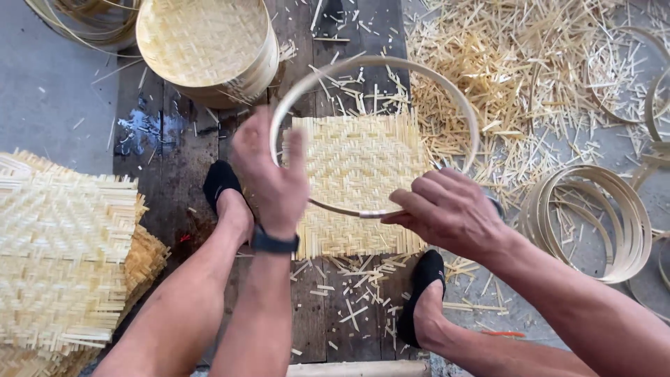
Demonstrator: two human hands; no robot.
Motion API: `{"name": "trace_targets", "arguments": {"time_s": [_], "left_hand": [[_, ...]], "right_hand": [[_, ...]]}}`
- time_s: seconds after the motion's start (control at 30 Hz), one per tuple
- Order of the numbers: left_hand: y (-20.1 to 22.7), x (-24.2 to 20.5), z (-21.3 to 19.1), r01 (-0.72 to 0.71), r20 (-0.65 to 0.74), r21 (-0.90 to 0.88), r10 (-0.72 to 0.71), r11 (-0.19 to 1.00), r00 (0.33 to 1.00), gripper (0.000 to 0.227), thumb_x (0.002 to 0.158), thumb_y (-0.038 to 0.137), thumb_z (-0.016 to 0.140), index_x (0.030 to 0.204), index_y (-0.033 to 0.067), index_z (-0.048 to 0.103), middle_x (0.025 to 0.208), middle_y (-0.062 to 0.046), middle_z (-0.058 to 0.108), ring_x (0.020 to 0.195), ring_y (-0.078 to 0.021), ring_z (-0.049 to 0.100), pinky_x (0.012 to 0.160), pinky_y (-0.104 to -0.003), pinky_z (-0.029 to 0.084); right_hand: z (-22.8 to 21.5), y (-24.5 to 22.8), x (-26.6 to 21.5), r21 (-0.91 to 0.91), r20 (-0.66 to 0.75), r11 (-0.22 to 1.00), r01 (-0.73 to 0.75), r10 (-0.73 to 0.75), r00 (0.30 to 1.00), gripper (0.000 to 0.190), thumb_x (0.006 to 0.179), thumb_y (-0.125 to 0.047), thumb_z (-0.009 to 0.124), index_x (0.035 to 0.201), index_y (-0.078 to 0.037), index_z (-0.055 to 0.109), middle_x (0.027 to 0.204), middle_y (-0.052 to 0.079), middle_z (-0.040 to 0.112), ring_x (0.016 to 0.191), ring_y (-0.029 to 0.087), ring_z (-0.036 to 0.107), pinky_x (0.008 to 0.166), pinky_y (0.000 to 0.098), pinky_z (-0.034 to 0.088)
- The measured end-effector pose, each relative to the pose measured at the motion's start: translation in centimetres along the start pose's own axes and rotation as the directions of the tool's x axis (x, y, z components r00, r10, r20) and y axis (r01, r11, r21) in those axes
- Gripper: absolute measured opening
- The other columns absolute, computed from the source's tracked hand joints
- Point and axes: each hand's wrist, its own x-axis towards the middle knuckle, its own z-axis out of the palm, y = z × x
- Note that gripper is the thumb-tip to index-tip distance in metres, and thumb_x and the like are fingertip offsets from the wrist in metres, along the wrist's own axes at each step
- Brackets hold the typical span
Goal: Assembling the base of a bamboo steamer by inserting a woven mat into a wooden frame and securing it with a bamboo ring and trimming the edges.
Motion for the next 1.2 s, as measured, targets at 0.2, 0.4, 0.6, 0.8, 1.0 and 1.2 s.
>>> {"name": "trace_targets", "arguments": {"time_s": [0.2, 0.4, 0.6, 0.8, 1.0, 1.2], "left_hand": [[7.4, -6.2, 4.3, -0.028, 0.389, 0.274, -0.084, 0.961, 0.917, 0.033, 0.095, 0.034, 0.071, 0.113, 0.0063, 0.078, 0.079, 0.002, 0.070, 0.071, -0.0089, 0.059, 0.065, -0.022, 0.047], [3.9, -11.1, 1.0, 0.637, 0.175, 0.320, -0.704, 0.702, 0.688, 0.048, 0.097, 0.047, 0.061, 0.096, 0.0041, 0.082, 0.055, 0.001, 0.055, 0.043, -0.0061, 0.041, 0.038, -0.023, 0.031], [-0.7, -14.2, -2.9, 0.950, 0.321, 0.138, -0.920, 0.280, 0.224, 0.079, 0.093, 0.080, 0.029, 0.072, 0.0096, 0.058, 0.053, 0.000, 0.050, 0.039, -0.0088, 0.042, 0.034, -0.024, 0.033], [1.9, -13.8, -1.2, 0.903, 0.262, 0.214, -0.912, 0.374, 0.315, 0.075, 0.087, 0.084, 0.022, 0.071, 0.0180, 0.052, 0.050, 0.007, 0.035, 0.038, -0.0048, 0.031, 0.033, -0.022, 0.027], [1.5, -14.6, -1.4, 0.890, 0.176, 0.134, -0.894, 0.435, 0.411, 0.074, 0.090, 0.084, 0.025, 0.064, 0.0171, 0.043, 0.047, 0.008, 0.028, 0.037, -0.0049, 0.025, 0.033, -0.024, 0.020], [2.0, -13.7, -0.5, 0.880, 0.168, 0.112, -0.881, 0.462, 0.441, 0.074, 0.091, 0.083, 0.023, 0.065, 0.0176, 0.047, 0.049, 0.009, 0.033, 0.038, -0.0038, 0.025, 0.034, -0.023, 0.018]], "right_hand": [[-3.3, 1.4, 3.0, -0.147, -0.180, 0.985, 0.090, -0.116, 0.977, 0.052, 0.096, -0.057, 0.062, 0.101, -0.005, 0.068, 0.073, 0.003, 0.051, 0.063, 0.016, 0.050, 0.050, 0.0354, 0.043], [4.2, -1.0, 1.5, -0.136, 0.451, 0.991, -0.006, 0.068, 0.890, 0.066, 0.096, -0.072, 0.036, 0.080, -0.011, 0.057, 0.068, 0.000, 0.051, 0.057, 0.013, 0.046, 0.049, 0.0314, 0.043], [7.8, -7.5, -0.5, 0.193, 0.612, 0.981, -0.031, -0.096, 0.785, 0.065, 0.095, -0.068, 0.043, 0.082, -0.006, 0.056, 0.070, 0.004, 0.052, 0.056, 0.017, 0.049, 0.048, 0.0355, 0.044], [9.4, -8.6, -1.3, 0.141, 0.247, 0.990, 0.016, -0.051, 0.968, 0.040, 0.092, -0.041, 0.061, 0.078, -0.004, 0.059, 0.068, 0.006, 0.054, 0.058, 0.019, 0.049, 0.048, 0.0385, 0.043], [9.3, -8.9, -0.7, 0.196, 0.351, 0.977, -0.087, 0.013, 0.936, 0.039, 0.096, -0.039, 0.062, 0.076, -0.005, 0.058, 0.065, 0.006, 0.053, 0.052, 0.018, 0.047, 0.043, 0.0397, 0.042], [7.6, -8.0, 0.1, 0.215, 0.243, 0.968, -0.131, 0.077, 0.967, 0.032, 0.089, -0.037, 0.070, 0.077, -0.009, 0.059, 0.067, 0.005, 0.055, 0.057, 0.020, 0.054, 0.050, 0.0391, 0.046]]}}
